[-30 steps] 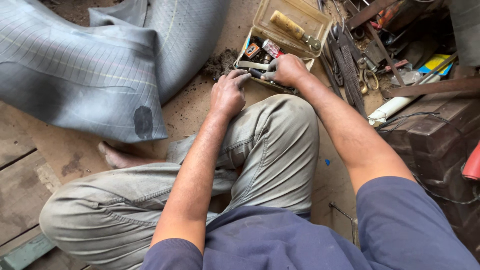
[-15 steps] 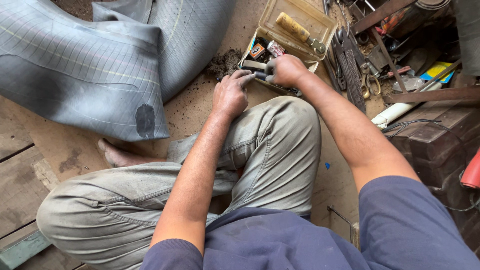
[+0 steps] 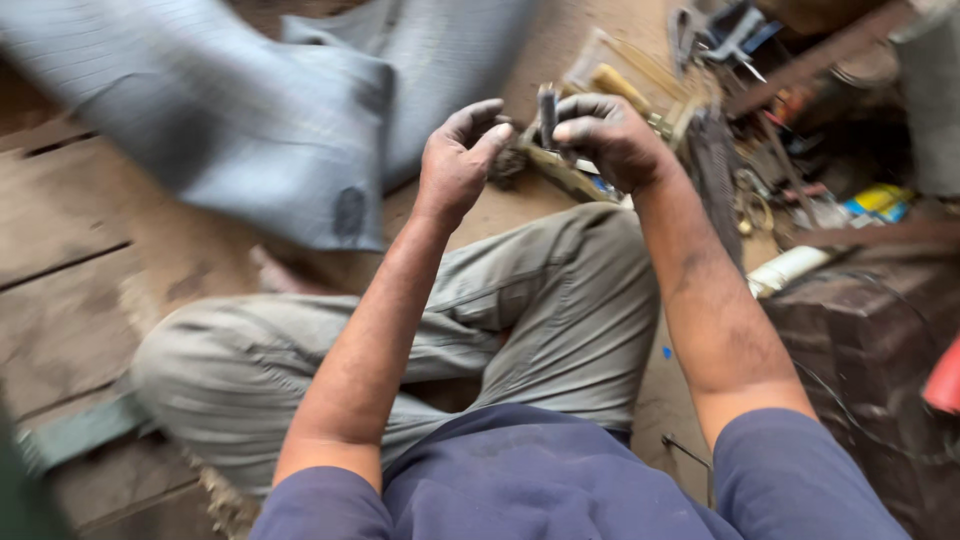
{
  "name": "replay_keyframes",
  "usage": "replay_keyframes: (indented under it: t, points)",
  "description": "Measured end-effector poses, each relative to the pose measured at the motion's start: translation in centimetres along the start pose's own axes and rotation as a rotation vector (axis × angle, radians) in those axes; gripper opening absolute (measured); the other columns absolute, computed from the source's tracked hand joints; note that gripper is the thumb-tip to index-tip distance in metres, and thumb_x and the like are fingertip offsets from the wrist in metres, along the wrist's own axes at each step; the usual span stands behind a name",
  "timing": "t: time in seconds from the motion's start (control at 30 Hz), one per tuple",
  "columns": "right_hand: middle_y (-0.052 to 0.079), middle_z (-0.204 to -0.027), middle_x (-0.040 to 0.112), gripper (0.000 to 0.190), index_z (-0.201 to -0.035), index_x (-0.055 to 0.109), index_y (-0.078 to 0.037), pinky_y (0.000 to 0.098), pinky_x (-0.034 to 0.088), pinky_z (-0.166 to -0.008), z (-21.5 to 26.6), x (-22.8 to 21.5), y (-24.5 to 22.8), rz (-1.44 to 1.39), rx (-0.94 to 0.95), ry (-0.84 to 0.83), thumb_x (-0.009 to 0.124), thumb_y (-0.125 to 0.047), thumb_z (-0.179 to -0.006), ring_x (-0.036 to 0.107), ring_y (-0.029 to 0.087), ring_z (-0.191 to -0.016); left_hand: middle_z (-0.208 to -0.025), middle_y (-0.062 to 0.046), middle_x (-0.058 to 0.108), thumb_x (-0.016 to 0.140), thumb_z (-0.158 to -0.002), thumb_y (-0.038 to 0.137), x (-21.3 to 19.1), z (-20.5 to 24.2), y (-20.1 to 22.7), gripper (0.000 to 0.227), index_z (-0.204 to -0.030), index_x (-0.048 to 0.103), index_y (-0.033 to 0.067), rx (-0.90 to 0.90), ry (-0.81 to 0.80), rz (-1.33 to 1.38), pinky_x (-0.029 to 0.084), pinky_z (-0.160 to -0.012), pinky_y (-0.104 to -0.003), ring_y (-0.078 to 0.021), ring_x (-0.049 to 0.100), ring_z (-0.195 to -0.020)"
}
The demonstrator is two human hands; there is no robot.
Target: The person uses a red power drill with a grinding attachment to abrade a specific area on a large grey tire. They repeatedly grind the surface, pause to inspect the texture with their fingers, and continue the process. The person also opens a plastic toolbox to retrieve small metal parts.
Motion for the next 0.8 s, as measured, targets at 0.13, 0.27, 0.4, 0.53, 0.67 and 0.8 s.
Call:
replay_keyframes:
  t: [0.13, 0.27, 0.4, 0.53, 0.67, 0.8]
  points:
    - [0.007, -0.09, 0.072, 0.021, -0.108, 0.07, 0.002, 0.0307, 0.057, -0.078, -1.4, 8.4, 0.9, 0.079, 0.029, -0.125, 0.073, -0.011, -0.092, 0.069, 0.015, -0.081, -0.116, -0.007, 0.073, 0.075, -0.093, 0.005, -3.6, 3.7, 6.8, 0.047, -0.137, 0.057, 0.0003, 0.095, -0.049, 0.119, 0.06, -0.091, -0.028, -0.0114, 0.07, -0.102]
    - [0.005, -0.096, 0.073, 0.021, -0.111, 0.072, 0.0, 0.0269, 0.053, -0.078, -2.6, 13.7, 2.3, 0.271, -0.009, -0.174, 0.073, -0.012, -0.093, 0.068, 0.012, -0.086, -0.107, -0.009, 0.074, 0.076, -0.093, 0.003, -8.1, 6.2, 8.6, 0.045, -0.135, 0.061, -0.0023, 0.067, 0.027, 0.074, 0.061, -0.086, -0.029, -0.0134, 0.07, -0.095]
    - [0.006, -0.094, 0.075, 0.018, -0.108, 0.073, -0.003, 0.0268, 0.057, -0.076, -3.2, 15.1, 3.2, 0.177, 0.008, -0.042, 0.069, -0.016, -0.097, 0.07, 0.013, -0.082, -0.104, -0.01, 0.075, 0.076, -0.09, 0.004, -13.0, 6.7, 8.5, 0.043, -0.13, 0.062, -0.002, 0.077, 0.156, 0.245, 0.062, -0.081, -0.03, -0.0157, 0.073, -0.09]
    - [0.008, -0.09, 0.075, 0.016, -0.102, 0.073, -0.003, 0.0277, 0.059, -0.074, -3.0, 15.1, 3.7, 0.125, 0.023, 0.099, 0.069, -0.018, -0.098, 0.071, 0.015, -0.078, -0.101, -0.011, 0.076, 0.079, -0.09, 0.006, -16.1, 6.4, 8.1, 0.041, -0.128, 0.064, -0.0032, 0.086, 0.286, 0.285, 0.06, -0.078, -0.028, -0.0159, 0.072, -0.087]
    - [0.007, -0.09, 0.074, 0.015, -0.102, 0.072, -0.002, 0.0277, 0.059, -0.077, -3.4, 16.7, 3.2, 0.133, -0.026, 0.105, 0.069, -0.017, -0.099, 0.071, 0.014, -0.081, -0.1, -0.01, 0.076, 0.079, -0.09, 0.005, -16.7, 6.0, 8.8, 0.042, -0.127, 0.063, -0.0027, 0.156, 0.269, 0.323, 0.061, -0.078, -0.028, -0.0147, 0.072, -0.088]
    - [0.007, -0.089, 0.074, 0.016, -0.101, 0.072, -0.001, 0.0272, 0.057, -0.076, -4.1, 17.8, 3.3, 0.179, -0.043, 0.121, 0.072, -0.016, -0.098, 0.07, 0.014, -0.079, -0.1, -0.009, 0.075, 0.08, -0.09, 0.004, -16.9, 6.0, 8.3, 0.041, -0.126, 0.063, -0.0033, 0.177, 0.298, 0.323, 0.061, -0.079, -0.028, -0.0145, 0.072, -0.089]
Point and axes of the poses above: each hand's wrist, its own z-axis away from the middle knuckle, its own x-axis out of the palm, y = z × x, the point moved 7 cm from there along -z, towards the middle knuckle
